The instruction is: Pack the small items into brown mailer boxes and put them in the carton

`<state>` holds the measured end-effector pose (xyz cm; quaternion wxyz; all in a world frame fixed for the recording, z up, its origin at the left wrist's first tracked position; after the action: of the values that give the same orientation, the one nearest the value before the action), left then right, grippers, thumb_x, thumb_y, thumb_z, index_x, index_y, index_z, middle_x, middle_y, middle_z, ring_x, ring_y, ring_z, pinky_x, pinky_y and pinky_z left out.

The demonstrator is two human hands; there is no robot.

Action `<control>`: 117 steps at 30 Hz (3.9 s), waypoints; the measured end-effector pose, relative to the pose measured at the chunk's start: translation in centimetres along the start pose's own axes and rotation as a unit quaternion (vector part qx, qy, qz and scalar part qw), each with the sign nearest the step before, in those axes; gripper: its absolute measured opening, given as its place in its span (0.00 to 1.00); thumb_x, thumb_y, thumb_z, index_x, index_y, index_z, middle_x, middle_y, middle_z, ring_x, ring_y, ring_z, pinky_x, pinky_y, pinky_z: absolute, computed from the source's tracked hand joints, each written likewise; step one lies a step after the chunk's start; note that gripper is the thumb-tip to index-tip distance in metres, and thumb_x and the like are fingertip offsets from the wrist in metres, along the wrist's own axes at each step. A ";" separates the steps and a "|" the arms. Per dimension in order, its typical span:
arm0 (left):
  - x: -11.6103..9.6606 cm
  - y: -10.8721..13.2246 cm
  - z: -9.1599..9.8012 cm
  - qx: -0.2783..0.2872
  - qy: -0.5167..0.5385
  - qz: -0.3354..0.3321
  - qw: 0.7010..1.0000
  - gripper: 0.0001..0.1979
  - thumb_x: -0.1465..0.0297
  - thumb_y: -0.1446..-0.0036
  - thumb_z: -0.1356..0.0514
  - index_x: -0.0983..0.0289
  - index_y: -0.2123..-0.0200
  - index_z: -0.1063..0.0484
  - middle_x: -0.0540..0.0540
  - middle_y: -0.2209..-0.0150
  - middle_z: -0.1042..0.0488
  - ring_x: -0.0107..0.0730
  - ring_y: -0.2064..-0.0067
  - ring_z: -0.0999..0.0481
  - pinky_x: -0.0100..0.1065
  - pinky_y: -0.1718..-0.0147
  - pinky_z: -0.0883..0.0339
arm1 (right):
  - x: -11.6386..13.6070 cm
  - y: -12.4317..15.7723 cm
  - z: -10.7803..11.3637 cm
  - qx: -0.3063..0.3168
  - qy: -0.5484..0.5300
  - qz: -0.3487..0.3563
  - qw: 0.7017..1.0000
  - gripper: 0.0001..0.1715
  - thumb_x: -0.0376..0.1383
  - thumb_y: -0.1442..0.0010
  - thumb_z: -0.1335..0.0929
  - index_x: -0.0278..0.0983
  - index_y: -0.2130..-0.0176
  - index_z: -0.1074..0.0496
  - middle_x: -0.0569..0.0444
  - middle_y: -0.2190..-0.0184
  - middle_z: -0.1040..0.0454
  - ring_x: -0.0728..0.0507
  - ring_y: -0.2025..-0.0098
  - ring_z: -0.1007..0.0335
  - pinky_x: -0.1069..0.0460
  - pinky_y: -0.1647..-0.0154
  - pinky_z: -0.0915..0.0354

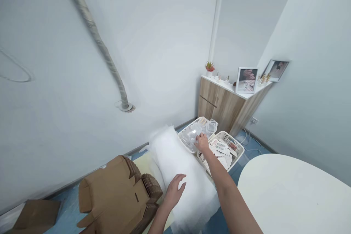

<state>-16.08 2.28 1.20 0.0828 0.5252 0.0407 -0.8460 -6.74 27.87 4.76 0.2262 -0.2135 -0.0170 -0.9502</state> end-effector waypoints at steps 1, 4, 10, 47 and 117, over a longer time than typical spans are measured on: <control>-0.2 -0.7 0.2 -0.010 0.019 -0.001 1.000 0.18 0.60 0.40 0.45 0.57 0.49 0.28 0.58 0.48 0.27 0.43 0.45 0.29 0.45 0.42 0.37 | 0.4 0.4 0.4 0.005 -0.020 0.009 1.000 0.08 0.35 0.48 0.29 0.37 0.64 0.26 0.45 0.58 0.28 0.37 0.52 0.35 0.47 0.52 0.39; -0.2 -2.8 0.8 -0.051 0.127 0.051 0.989 0.30 0.55 0.43 0.41 0.56 0.38 0.40 0.60 0.38 0.37 0.45 0.38 0.35 0.47 0.39 0.42 | 2.1 2.6 2.5 -0.020 -0.120 0.016 0.993 0.06 0.36 0.45 0.31 0.38 0.64 0.28 0.51 0.64 0.25 0.41 0.59 0.31 0.49 0.56 0.37; -5.2 -5.2 -0.6 0.024 0.501 0.159 0.850 0.43 0.46 0.43 0.42 0.40 0.33 0.64 0.55 0.30 0.53 0.45 0.35 0.38 0.46 0.45 0.34 | 7.9 12.0 7.4 -0.183 -0.287 0.046 0.939 0.10 0.41 0.41 0.33 0.41 0.59 0.28 0.50 0.60 0.22 0.41 0.56 0.27 0.47 0.53 0.33; -23.8 13.6 -41.0 0.409 0.425 0.166 0.790 0.32 0.50 0.45 0.38 0.45 0.38 0.40 0.56 0.31 0.50 0.53 0.35 0.40 0.50 0.46 0.34 | -24.7 58.2 19.7 -0.426 -0.433 -0.341 0.717 0.27 0.56 0.46 0.31 0.37 0.60 0.22 0.46 0.61 0.19 0.38 0.58 0.23 0.44 0.57 0.27; -7.6 -4.5 -16.1 0.097 -0.292 -0.199 0.931 0.34 0.60 0.38 0.48 0.54 0.31 0.55 0.59 0.29 0.56 0.53 0.29 0.60 0.65 0.37 0.72 | -17.3 13.1 10.9 -0.098 0.053 -0.094 0.989 0.36 0.44 0.42 0.32 0.34 0.39 0.38 0.40 0.42 0.33 0.33 0.43 0.38 0.42 0.43 0.42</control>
<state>0.64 9.92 0.74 -0.1298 0.2418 0.0364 -0.9609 17.28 24.88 6.69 0.1145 -0.1817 0.0679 -0.9743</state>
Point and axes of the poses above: each hand's wrist, its own y-axis away from the middle knuckle, its own z-axis out of the back of the hand, x = y × z, the point moved 10 cm from there along -y, towards the middle knuckle
